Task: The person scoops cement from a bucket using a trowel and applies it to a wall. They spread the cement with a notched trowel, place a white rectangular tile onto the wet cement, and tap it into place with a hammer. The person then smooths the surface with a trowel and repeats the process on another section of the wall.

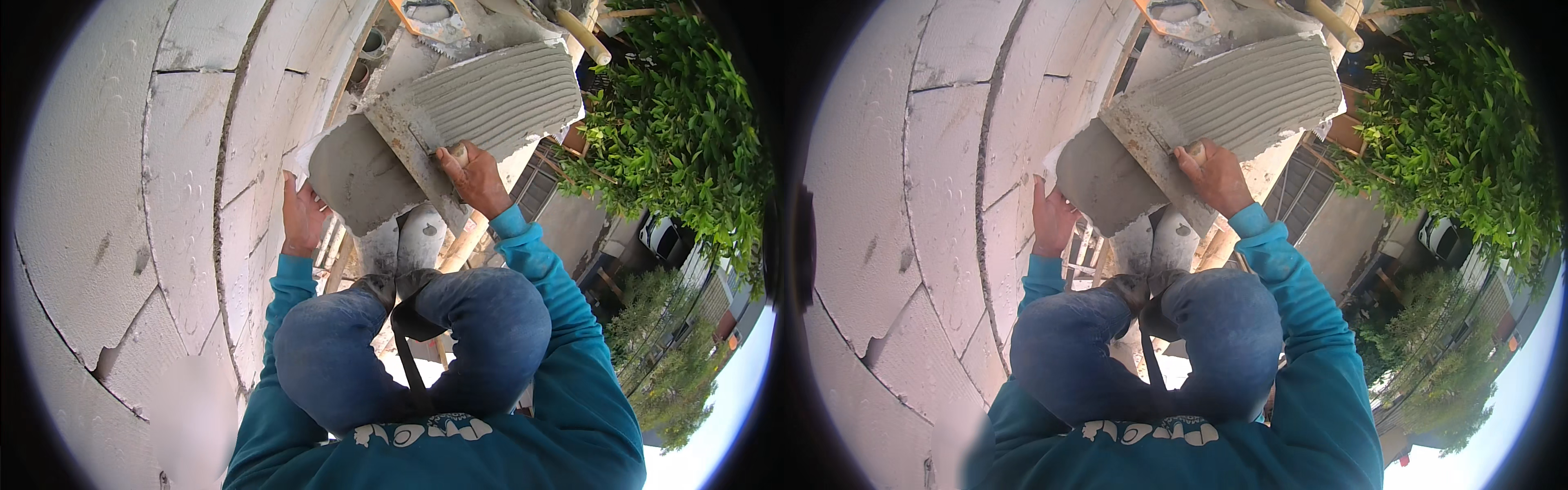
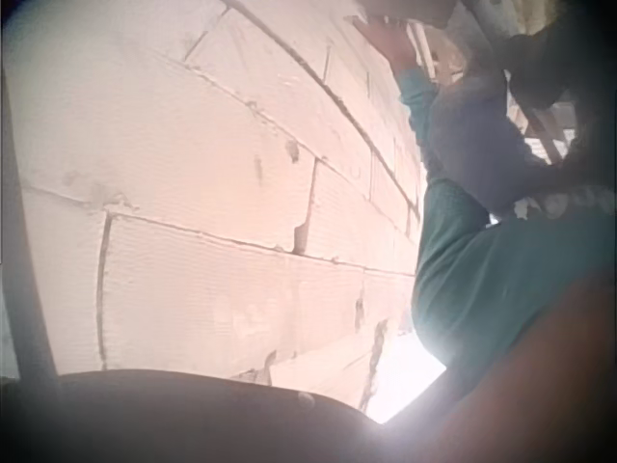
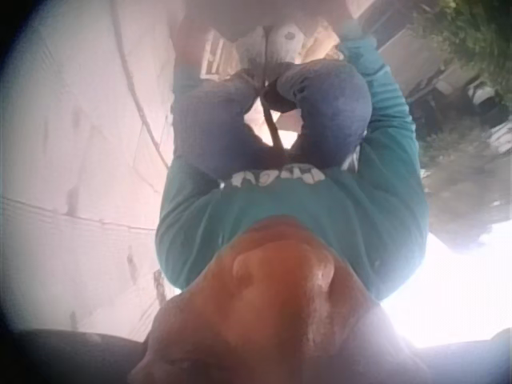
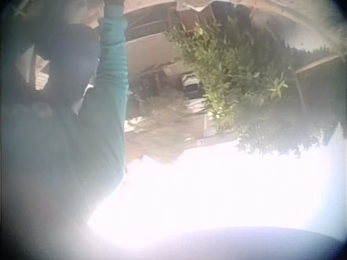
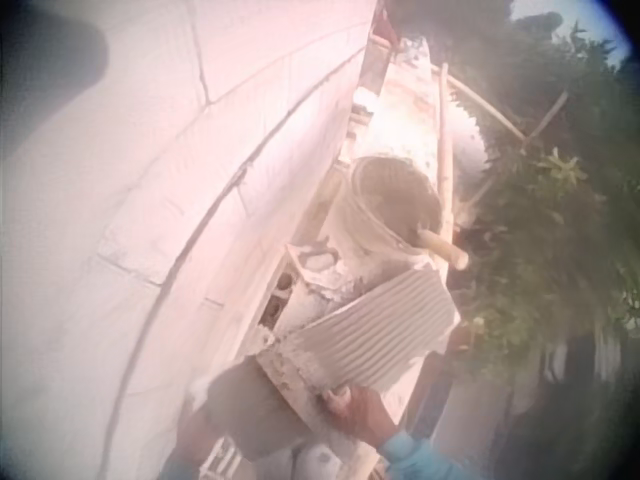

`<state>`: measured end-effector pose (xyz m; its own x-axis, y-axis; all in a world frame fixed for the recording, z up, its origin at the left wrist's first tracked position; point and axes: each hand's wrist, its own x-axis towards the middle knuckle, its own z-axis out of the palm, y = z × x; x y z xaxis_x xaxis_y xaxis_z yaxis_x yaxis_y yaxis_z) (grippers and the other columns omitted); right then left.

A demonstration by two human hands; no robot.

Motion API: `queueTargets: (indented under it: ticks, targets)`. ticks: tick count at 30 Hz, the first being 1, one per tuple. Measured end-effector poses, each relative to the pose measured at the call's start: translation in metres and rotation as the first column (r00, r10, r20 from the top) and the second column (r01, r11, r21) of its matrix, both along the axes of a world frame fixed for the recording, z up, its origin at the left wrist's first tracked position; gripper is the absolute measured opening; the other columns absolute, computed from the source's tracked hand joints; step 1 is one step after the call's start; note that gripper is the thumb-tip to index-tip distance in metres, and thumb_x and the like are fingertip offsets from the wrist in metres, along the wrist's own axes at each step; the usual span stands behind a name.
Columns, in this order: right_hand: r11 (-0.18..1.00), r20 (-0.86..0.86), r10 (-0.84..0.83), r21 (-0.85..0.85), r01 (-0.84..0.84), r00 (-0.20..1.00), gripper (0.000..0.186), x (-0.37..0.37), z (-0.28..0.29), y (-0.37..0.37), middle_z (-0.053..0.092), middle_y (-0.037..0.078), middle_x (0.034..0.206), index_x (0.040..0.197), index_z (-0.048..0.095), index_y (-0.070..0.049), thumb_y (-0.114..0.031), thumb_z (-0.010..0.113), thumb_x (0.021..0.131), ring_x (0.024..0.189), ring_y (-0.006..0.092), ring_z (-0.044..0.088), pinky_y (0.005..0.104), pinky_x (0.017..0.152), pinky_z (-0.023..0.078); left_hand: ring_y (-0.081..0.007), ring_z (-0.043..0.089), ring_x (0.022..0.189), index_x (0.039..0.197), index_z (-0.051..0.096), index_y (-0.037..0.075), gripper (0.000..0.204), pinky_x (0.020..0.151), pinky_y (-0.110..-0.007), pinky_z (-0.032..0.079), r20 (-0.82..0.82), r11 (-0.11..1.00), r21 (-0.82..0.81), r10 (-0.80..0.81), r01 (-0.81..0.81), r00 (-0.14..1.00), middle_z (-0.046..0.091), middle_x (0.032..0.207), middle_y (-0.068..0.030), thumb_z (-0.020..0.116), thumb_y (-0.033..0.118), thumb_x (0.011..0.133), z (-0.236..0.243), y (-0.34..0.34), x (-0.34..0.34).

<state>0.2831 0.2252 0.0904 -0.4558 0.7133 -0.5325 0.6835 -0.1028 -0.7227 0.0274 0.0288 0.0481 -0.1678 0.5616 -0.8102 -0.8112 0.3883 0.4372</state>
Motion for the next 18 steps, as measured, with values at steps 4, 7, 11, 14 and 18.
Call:
queueTargets:
  ticks: [4,7,11,14,18]
  targets:
    - [0.998,0.029,0.025,-0.065,-0.023,0.999,0.048,-0.039,0.007,-0.048,0.062,0.025,0.069,0.088,0.059,0.003,-0.045,0.064,0.09,0.069,0.0423,0.063,0.047,0.062,0.048,-0.0276,0.046,0.124,0.147,0.032,-0.003,0.092,0.107,-0.04,0.034,0.12,0.996,-0.008,0.087,-0.086,0.989,0.046,0.141,-0.0141,0.028,0.072,0.093,-0.008,0.001,-0.004]
    - [0.994,0.034,0.098,-0.049,-0.096,0.995,0.048,-0.053,0.006,-0.081,0.062,0.025,0.069,0.094,0.058,0.001,-0.046,0.064,0.089,0.07,0.0443,0.063,0.05,0.062,0.049,-0.0244,0.053,0.11,0.139,0.044,0.0,0.093,0.099,-0.038,0.038,0.107,0.988,-0.061,0.149,-0.143,0.983,0.053,0.13,-0.0104,0.031,0.078,0.089,-0.007,-0.002,0.0]
    - [0.986,0.116,0.159,-0.062,-0.153,0.98,0.048,-0.063,0.017,-0.104,0.064,0.027,0.074,0.105,0.057,0.0,-0.044,0.066,0.089,0.073,0.0431,0.066,0.0471,0.061,0.05,-0.0287,0.042,0.129,0.147,0.034,0.001,0.103,0.112,-0.044,0.024,0.078,0.979,-0.149,0.153,-0.14,0.985,0.045,0.143,-0.0152,0.026,0.083,0.085,0.032,-0.016,0.008]
    - [0.995,0.113,0.097,0.014,-0.099,0.989,0.049,-0.064,0.015,-0.111,0.064,0.024,0.07,0.104,0.057,-0.002,-0.049,0.062,0.089,0.07,0.0443,0.064,0.0522,0.063,0.05,-0.0333,0.016,0.147,0.154,0.015,0.005,0.097,0.119,-0.047,0.008,-0.057,0.966,-0.25,0.053,-0.066,0.997,0.022,0.158,-0.018,0.016,0.078,0.09,0.106,-0.06,0.027]
    - [0.992,0.197,0.11,-0.089,-0.094,0.974,0.056,-0.067,0.027,-0.106,0.066,0.025,0.076,0.11,0.058,-0.005,-0.057,0.057,0.088,0.079,0.0453,0.065,0.0534,0.069,0.05,-0.031,0.025,0.145,0.154,0.018,0.006,0.082,0.118,-0.046,0.016,-0.083,0.896,-0.44,-0.103,0.056,0.991,0.027,0.157,-0.0163,0.01,0.066,0.098,0.249,-0.139,0.05]
